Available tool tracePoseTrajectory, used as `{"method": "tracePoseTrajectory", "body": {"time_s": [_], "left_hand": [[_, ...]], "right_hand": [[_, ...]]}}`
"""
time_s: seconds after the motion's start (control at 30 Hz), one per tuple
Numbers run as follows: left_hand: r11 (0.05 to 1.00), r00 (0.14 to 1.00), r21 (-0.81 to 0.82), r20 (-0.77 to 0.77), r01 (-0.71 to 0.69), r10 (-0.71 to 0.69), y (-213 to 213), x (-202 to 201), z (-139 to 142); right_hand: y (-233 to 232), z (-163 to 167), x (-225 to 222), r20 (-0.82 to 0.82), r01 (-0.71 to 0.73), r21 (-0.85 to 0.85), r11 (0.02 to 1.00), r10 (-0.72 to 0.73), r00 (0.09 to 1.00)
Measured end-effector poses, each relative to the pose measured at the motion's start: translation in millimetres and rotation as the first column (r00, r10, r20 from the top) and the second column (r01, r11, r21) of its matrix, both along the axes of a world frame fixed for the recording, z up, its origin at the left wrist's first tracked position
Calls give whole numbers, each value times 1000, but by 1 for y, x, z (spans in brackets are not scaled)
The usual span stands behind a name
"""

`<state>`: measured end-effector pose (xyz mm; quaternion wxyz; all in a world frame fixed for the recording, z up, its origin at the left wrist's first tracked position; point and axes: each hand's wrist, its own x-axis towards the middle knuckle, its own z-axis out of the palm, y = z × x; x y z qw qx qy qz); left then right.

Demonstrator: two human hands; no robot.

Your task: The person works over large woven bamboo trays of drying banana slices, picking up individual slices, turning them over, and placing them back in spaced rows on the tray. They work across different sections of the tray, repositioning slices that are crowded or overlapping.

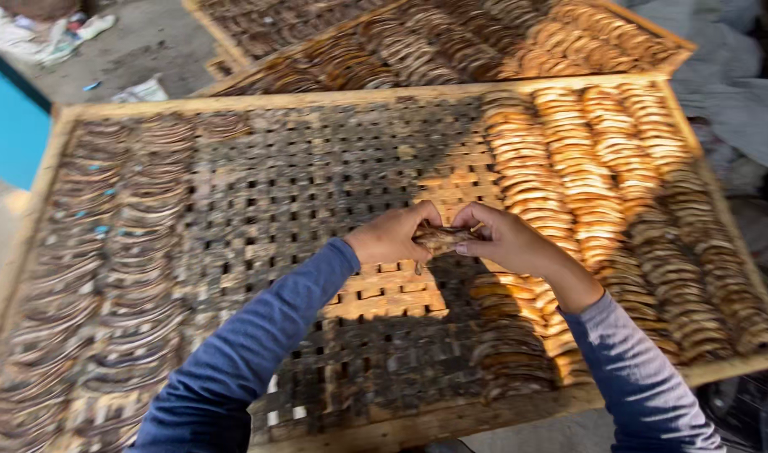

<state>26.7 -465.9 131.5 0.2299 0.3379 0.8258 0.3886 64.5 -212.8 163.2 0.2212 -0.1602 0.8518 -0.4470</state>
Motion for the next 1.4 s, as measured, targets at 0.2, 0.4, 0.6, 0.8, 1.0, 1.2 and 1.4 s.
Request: {"method": "tracePoseTrajectory", "body": {"time_s": [0.2, 0.4, 0.6, 0.8, 1.0, 1.2, 1.4], "left_hand": [[996, 987, 10, -133, 92, -90, 111, 7, -45], [981, 967, -178, -223, 80, -120, 135, 0, -73], [983, 966, -155, -219, 103, -136, 131, 4, -65], [991, 970, -105, -219, 79, -101, 131, 6, -70], [991, 921, -136, -387, -9, -44, 128, 7, -81], [1000, 960, 5, -281, -14, 15, 119, 8, -73], [997, 985, 31, -155, -73, 77, 107, 4, -58]], "right_hand": [[83, -14, 48, -144, 219, 224, 950, -190, 971], [97, -53, 53, -343, 263, 289, 921, -157, 926], [105, -56, 49, -347, 243, 302, 922, -131, 929], [107, -51, 42, -330, 203, 328, 923, -90, 940], [105, -60, 38, -350, 195, 373, 907, -57, 935], [116, -56, 27, -399, 221, 323, 920, -80, 914], [106, -54, 33, -414, 326, 210, 922, -219, 884]]}}
